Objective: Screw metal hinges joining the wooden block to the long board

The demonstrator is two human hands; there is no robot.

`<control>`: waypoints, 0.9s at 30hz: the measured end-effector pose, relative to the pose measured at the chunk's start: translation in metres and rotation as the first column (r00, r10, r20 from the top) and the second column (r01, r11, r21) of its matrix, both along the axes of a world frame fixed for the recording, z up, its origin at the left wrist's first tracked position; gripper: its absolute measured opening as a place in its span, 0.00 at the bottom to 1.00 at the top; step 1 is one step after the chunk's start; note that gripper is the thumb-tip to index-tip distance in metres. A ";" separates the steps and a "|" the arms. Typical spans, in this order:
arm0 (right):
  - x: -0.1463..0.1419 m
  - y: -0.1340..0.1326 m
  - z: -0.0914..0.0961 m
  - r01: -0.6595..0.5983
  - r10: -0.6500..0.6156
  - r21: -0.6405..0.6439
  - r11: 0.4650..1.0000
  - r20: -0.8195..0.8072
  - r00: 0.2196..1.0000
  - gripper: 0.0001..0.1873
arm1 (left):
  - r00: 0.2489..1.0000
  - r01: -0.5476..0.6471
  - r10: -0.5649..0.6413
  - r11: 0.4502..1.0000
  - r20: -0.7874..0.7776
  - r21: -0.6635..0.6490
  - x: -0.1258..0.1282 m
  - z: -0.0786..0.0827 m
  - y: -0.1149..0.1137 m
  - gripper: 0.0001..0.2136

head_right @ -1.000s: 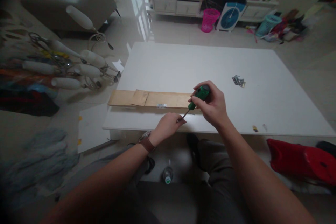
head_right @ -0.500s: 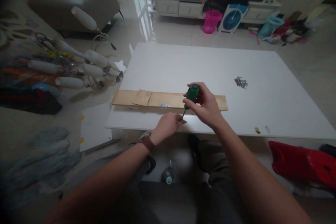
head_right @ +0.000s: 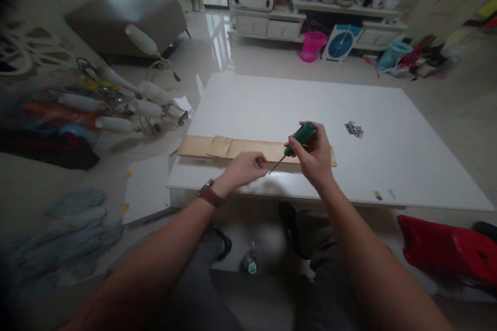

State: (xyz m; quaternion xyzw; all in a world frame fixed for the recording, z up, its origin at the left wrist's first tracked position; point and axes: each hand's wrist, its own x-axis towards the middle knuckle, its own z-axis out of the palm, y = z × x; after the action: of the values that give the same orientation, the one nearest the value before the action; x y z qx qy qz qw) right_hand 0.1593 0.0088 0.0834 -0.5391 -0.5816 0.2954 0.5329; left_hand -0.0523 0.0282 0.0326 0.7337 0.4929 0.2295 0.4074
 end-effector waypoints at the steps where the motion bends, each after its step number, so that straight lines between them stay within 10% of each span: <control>1: 0.000 0.000 0.002 0.015 -0.015 0.010 1.000 0.008 1.000 0.25 | 0.996 -0.079 0.081 0.996 -0.043 0.049 -0.009 0.004 0.006 0.06; 5: -0.004 -0.001 0.011 0.066 -0.067 0.056 0.996 0.003 0.998 0.25 | 0.818 -0.357 0.428 0.902 -0.385 0.244 -0.045 0.015 0.024 0.20; 12: -0.014 0.015 0.017 0.077 -0.082 0.159 0.984 0.031 0.996 0.26 | 0.747 -0.369 0.421 0.906 -0.514 0.207 -0.059 -0.001 0.024 0.23; 22: -0.022 0.042 -0.011 0.193 -0.145 0.297 0.935 -0.176 0.974 0.26 | 0.837 -0.480 0.517 0.852 -0.181 0.211 -0.060 -0.010 0.036 0.44; 27: -0.009 0.055 -0.017 0.207 -0.158 0.313 0.927 -0.175 0.972 0.25 | 0.883 -0.355 0.401 0.910 0.242 -0.214 -0.055 -0.005 0.015 0.45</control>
State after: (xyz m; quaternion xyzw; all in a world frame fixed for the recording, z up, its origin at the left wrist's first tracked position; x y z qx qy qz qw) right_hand 0.1500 0.0634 0.0663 -0.4713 -0.5292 0.1818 0.6818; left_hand -0.1069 0.0434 0.0275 0.5472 0.5812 0.3650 0.4791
